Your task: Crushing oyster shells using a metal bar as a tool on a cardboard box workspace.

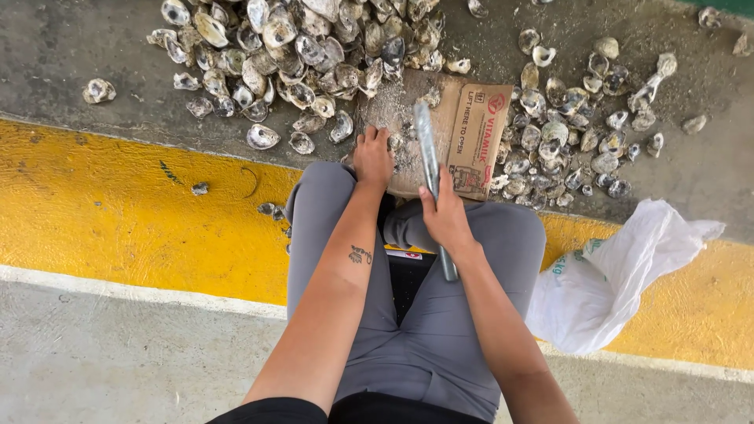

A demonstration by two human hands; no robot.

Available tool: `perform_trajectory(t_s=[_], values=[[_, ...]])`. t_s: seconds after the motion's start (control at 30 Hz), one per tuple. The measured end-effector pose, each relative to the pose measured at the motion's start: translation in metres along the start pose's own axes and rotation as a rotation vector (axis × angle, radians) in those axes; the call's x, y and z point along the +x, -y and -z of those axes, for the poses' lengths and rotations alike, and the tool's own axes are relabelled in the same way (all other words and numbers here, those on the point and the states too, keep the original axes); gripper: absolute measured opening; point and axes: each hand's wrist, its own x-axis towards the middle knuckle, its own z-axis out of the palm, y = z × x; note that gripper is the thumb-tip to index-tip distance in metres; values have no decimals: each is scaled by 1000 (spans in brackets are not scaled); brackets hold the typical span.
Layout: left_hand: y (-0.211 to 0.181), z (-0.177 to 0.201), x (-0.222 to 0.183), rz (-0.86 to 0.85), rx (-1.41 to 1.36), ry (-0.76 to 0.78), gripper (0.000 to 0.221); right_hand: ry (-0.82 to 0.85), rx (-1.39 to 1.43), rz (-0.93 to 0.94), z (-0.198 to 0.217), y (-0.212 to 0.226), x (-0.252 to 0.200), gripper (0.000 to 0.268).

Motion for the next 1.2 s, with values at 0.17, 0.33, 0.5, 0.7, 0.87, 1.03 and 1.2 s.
perform_trajectory(t_s=[0.17, 0.33, 0.5, 0.7, 0.87, 1.03, 1.2], values=[[-2, 5, 0, 21, -25, 33, 49, 77, -77, -105, -12, -15, 3, 61], [2, -2, 1, 11, -40, -8, 53, 119, -84, -67, -8, -12, 3, 61], [-1, 2, -3, 16, -25, 34, 55, 169, -156, -158, -21, -39, 3, 65], [-9, 10, 2, -11, 59, -9, 54, 73, 104, -275, -5, -15, -7, 56], [8, -5, 8, 155, -153, 70, 48, 29, 283, -402, 7, -27, -11, 60], [22, 19, 56, 617, -821, 386, 20, 17, 414, -405, 12, -33, -4, 58], [-26, 132, 95, 203, -1521, -159, 35, 9, 495, -394, 18, -37, 0, 50]])
